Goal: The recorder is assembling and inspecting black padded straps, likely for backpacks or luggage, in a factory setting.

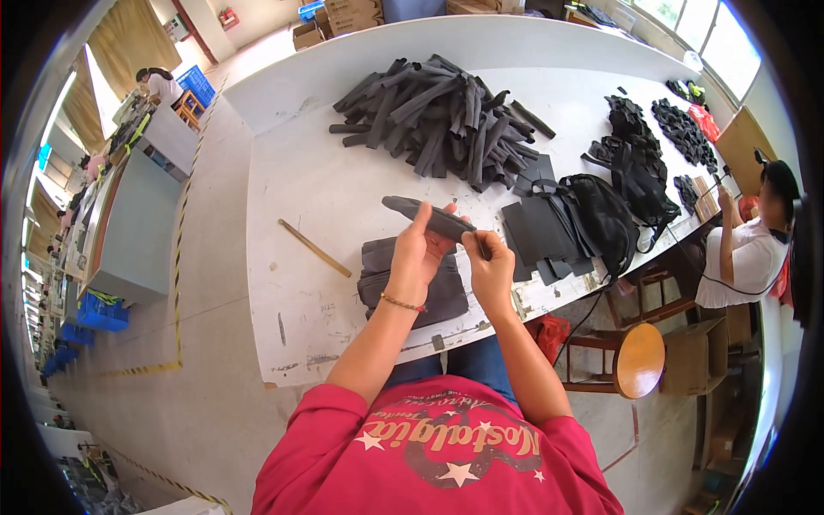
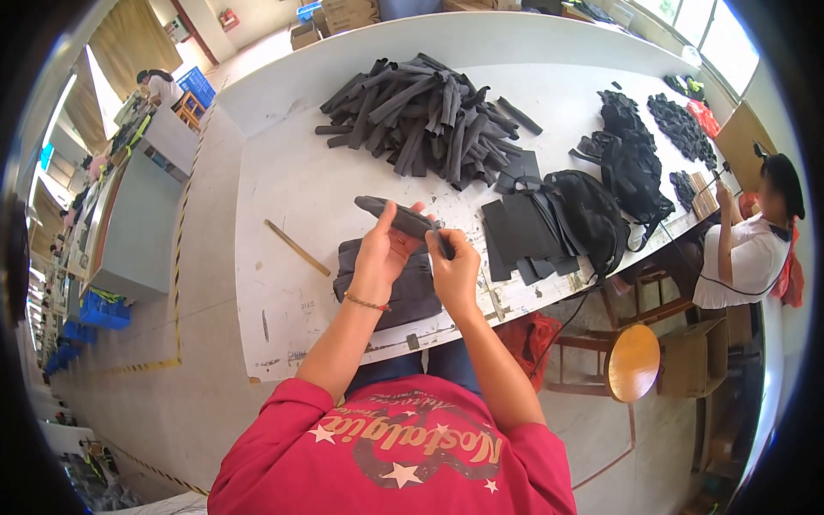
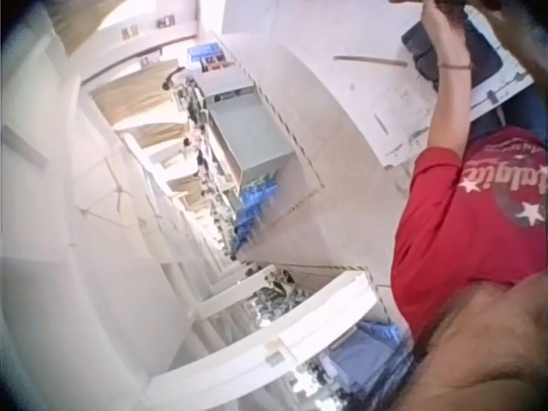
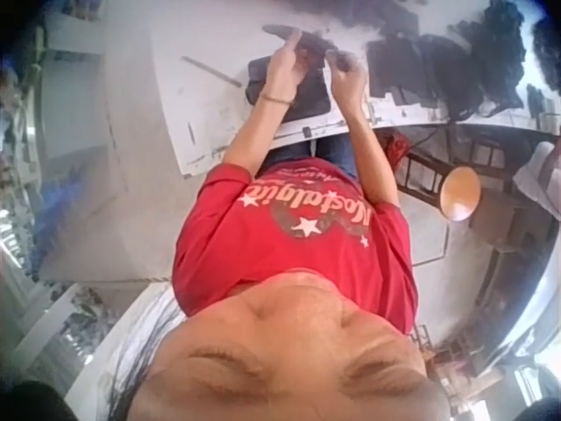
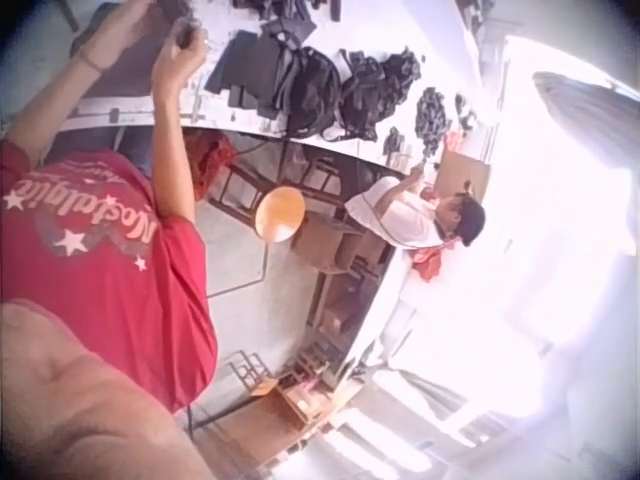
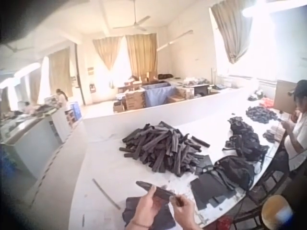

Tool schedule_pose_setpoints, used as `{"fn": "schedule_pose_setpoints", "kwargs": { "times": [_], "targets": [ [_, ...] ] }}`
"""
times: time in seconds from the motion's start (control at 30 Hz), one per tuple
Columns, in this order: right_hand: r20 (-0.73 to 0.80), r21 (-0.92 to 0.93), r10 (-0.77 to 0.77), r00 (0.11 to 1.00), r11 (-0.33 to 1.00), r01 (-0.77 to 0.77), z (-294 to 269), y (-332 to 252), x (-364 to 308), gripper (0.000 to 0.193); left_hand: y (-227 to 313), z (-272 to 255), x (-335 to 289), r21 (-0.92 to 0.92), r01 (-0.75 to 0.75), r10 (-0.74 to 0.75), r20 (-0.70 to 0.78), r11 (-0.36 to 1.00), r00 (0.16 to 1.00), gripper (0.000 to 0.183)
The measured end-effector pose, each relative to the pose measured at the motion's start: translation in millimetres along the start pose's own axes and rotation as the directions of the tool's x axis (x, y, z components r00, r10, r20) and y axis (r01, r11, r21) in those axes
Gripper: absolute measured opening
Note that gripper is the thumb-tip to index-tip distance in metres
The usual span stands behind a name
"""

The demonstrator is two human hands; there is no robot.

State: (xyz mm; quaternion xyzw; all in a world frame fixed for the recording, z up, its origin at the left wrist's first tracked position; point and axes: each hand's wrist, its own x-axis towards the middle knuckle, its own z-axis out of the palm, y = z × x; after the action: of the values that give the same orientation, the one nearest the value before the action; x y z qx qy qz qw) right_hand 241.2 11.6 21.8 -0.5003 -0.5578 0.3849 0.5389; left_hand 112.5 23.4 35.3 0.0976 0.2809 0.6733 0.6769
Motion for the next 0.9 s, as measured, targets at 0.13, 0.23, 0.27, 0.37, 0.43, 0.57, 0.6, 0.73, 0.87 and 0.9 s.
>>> {"fn": "schedule_pose_setpoints", "kwargs": {
  "times": [0.13,0.23,0.27,0.37,0.43,0.57,0.6,0.73,0.87,0.9],
  "targets": [
    [0.135,-0.059,0.128,0.983,0.991,-0.121,-16.1,-6.2,9.7,0.03,4.3,-16.6,4.9,0.092,-0.018,0.019,-0.01,0.996,1.0,0.024],
    [0.201,-0.245,-0.202,0.959,0.937,0.249,-38.1,-4.1,3.5,0.039,17.4,-28.4,17.8,0.106,-0.06,0.066,-0.059,0.993,0.996,0.02],
    [0.356,-0.236,-0.069,0.932,0.958,0.161,-47.7,-7.3,5.3,0.051,21.8,-33.2,21.0,0.081,-0.07,0.074,-0.055,0.994,0.996,0.019],
    [0.401,-0.324,-0.074,0.913,0.921,0.217,-61.0,-15.4,3.4,0.053,28.4,-29.7,19.7,0.093,-0.038,0.045,-0.066,0.995,0.997,0.019],
    [0.385,-0.339,-0.129,0.914,0.901,0.27,-63.0,-18.5,3.2,0.055,30.5,-28.3,19.4,0.088,-0.015,0.021,-0.071,0.996,0.997,0.019],
    [0.38,-0.343,-0.199,0.903,0.877,0.338,-63.8,-29.0,8.4,0.042,31.8,-31.1,21.9,0.074,0.029,-0.024,-0.069,0.997,0.997,0.02],
    [0.367,-0.314,-0.186,0.911,0.897,0.31,-63.7,-29.4,10.7,0.038,31.2,-31.4,22.4,0.075,0.03,-0.025,-0.069,0.997,0.997,0.02],
    [0.3,-0.33,-0.394,0.869,0.812,0.482,-49.3,-33.6,13.5,0.032,29.1,-29.0,18.9,0.092,0.063,-0.059,-0.048,0.994,0.997,0.021],
    [0.321,-0.506,-0.565,0.76,0.575,0.642,-41.3,-36.2,16.3,0.029,25.6,-18.4,9.6,0.13,0.098,-0.094,-0.036,0.987,0.995,0.022],
    [0.321,-0.543,-0.588,0.742,0.528,0.653,-40.5,-35.9,15.7,0.029,25.9,-17.4,8.0,0.127,0.095,-0.091,-0.037,0.987,0.995,0.022]
  ]
}}
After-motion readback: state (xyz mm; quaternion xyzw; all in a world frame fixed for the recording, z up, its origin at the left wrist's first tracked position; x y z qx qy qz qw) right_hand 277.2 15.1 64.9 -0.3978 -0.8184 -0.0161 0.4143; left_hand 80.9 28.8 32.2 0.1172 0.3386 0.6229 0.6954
